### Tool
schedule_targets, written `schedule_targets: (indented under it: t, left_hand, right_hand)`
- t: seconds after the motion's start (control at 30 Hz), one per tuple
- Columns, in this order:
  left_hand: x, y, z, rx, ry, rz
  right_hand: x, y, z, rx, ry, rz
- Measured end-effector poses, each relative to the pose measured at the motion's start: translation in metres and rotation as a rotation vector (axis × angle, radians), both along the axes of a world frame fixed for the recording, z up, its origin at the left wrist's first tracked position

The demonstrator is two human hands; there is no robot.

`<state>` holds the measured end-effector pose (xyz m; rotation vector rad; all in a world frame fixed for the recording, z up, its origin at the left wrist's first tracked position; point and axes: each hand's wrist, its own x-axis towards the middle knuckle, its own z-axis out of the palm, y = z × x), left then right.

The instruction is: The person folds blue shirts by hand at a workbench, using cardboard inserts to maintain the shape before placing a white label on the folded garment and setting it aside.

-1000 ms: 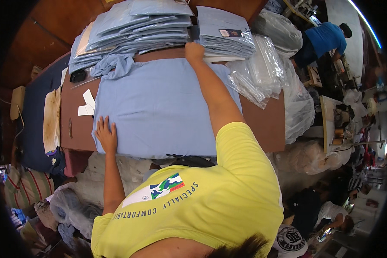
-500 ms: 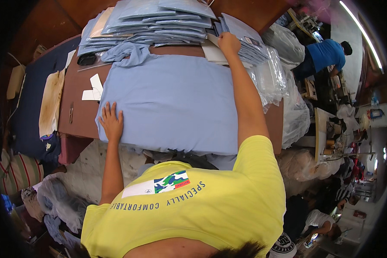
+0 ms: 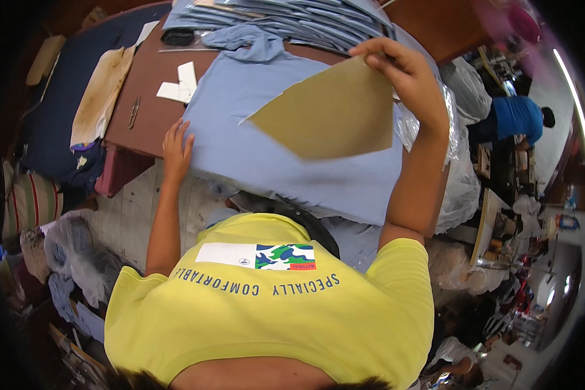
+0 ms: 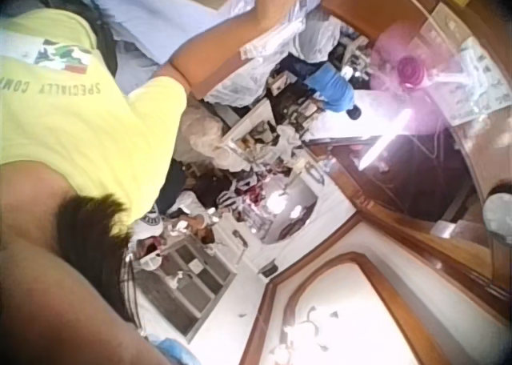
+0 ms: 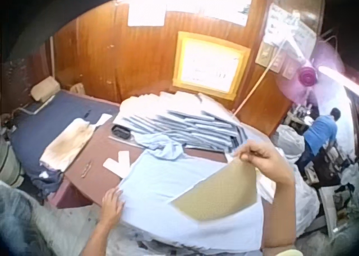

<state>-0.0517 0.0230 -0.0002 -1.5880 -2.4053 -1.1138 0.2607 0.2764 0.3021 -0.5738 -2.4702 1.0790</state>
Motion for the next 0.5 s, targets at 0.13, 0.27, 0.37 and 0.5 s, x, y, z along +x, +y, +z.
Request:
schedule_targets:
  t: [0.13, 0.27, 0.37, 0.5]
  left_hand:
    - [-0.003, -0.008, 0.008, 0.115, -0.875, 0.012]
    - [-0.011, -0.005, -0.006, 0.158, -1.217, 0.044]
    - [-0.012, 0.002, -0.004, 0.075, -0.976, 0.099]
    - [-0.007, -0.001, -0.004, -0.04, -0.483, 0.155]
  right_hand:
    - [-0.097, 0.018, -0.071, 0.08, -0.13, 0.189]
    - [-0.202, 0.016, -0.209, -0.027, -0.182, 0.275]
    - [-0.238, -0.013, -0.263, 0.35, -0.026, -0.001]
    - [-0.232, -0.053, -0.267, 0.422, -0.018, -0.135]
